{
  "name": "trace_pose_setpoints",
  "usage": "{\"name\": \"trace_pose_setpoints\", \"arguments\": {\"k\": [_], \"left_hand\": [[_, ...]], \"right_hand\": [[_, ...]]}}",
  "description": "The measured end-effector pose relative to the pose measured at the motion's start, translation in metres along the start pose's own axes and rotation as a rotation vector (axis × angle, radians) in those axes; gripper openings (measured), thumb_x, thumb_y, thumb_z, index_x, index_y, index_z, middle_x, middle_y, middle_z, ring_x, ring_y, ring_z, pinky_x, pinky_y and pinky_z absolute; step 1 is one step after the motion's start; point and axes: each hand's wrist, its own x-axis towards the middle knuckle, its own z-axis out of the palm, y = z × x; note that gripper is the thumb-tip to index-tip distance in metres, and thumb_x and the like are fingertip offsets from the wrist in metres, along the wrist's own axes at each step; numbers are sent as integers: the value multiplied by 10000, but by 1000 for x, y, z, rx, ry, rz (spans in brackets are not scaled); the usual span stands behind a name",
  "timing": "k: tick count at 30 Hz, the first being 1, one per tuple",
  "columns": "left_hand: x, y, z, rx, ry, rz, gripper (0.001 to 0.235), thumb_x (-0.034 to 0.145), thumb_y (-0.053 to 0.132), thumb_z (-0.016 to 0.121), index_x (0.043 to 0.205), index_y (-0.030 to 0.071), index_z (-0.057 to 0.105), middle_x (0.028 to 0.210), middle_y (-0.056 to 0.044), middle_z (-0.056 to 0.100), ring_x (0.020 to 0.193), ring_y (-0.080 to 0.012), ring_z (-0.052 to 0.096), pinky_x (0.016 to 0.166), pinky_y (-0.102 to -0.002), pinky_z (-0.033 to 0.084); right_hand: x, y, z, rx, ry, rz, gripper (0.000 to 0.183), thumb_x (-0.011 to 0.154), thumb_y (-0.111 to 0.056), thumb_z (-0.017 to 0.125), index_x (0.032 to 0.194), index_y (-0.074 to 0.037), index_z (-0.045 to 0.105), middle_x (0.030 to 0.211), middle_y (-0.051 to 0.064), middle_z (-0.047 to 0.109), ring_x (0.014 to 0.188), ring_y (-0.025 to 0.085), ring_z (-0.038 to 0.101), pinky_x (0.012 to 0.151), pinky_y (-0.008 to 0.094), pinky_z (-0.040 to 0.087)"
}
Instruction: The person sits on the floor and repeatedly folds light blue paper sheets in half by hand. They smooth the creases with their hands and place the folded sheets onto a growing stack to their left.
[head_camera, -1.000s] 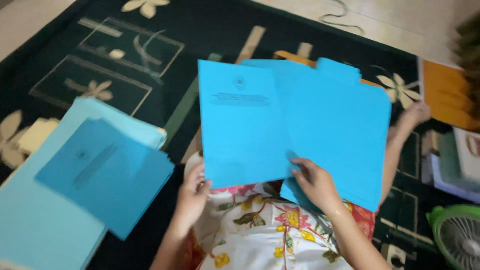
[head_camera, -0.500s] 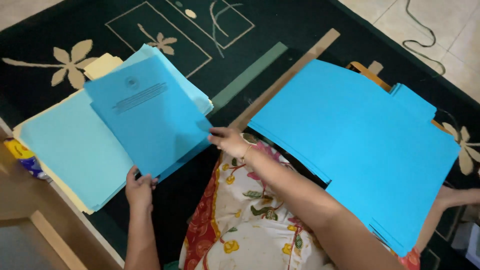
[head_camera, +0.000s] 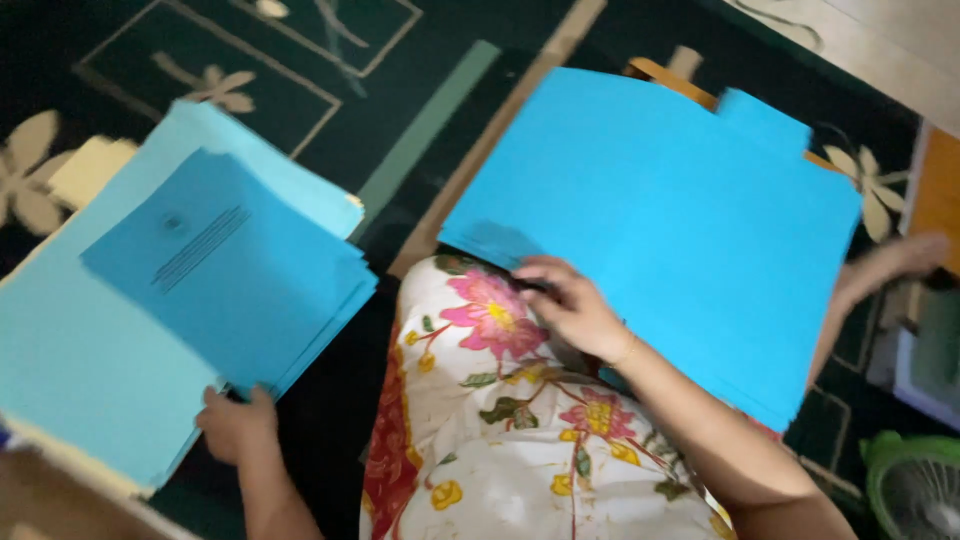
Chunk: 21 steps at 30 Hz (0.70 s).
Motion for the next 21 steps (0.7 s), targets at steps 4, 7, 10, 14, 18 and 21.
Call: {"name": "trace_pose_setpoints", "arguments": {"k": [4, 7, 10, 14, 18, 21], "left_hand": [[-25, 104, -50, -156, 55, 156, 701, 925, 368, 751, 1470, -5, 516, 1265, -299, 562, 940, -561, 640, 728, -683, 518], [-67, 202, -68, -441, 226, 802, 663, 802, 142, 825, 1364, -138, 612, 1181, -365, 629, 1131, -546, 613, 1000, -596, 469], [-141, 312, -115, -726, -93, 1205, 625, 813, 46, 760, 1366, -138, 534, 1264, -392, 571, 1211, -582, 516, 1061, -631, 387], [-231, 426, -135, -783, -210, 1645, 602, 895, 268, 753, 1391, -12, 556, 1317, -252, 581, 1258, -454, 551, 1031, -575, 411], [-277, 501, -93, -389, -355, 1729, 897, 910, 574, 656, 1552, 13, 377, 1599, -263, 359, 1493, -492, 292, 1123, -739, 230], [-288, 509, -74, -85, -328, 1716, 931, 921, 639, 542, 1577, 8, 348, 1658, -257, 272, 1550, -460, 178, 1197, -678, 139]], "right_hand": [[-79, 43, -84, -324, 274, 107, 284, 1007, -225, 623, 1272, -128, 663, 1344, 135, 629, 1295, 273, 586, 1160, 405, 386], [-145, 55, -122, -514, 600, 210, 280, 978, -146, 703, 1248, -72, 709, 1241, 203, 656, 1267, 412, 608, 1061, 514, 474], [-199, 62, -131, -733, 775, 363, 313, 995, -186, 716, 1294, -94, 702, 1311, 180, 634, 1287, 393, 593, 1042, 488, 486], [-217, 47, -120, -932, 762, 503, 500, 956, -272, 725, 1395, -53, 632, 1405, 219, 607, 1321, 439, 560, 1027, 566, 466], [-214, 59, -106, -905, 430, 880, 703, 1066, -467, 414, 1632, -71, 289, 1697, 188, 264, 1576, 351, 216, 1188, 671, 219], [-199, 43, -110, -857, 355, 995, 711, 1084, -504, 278, 1650, -80, 208, 1720, 180, 172, 1598, 319, 117, 1214, 666, 90]]}}
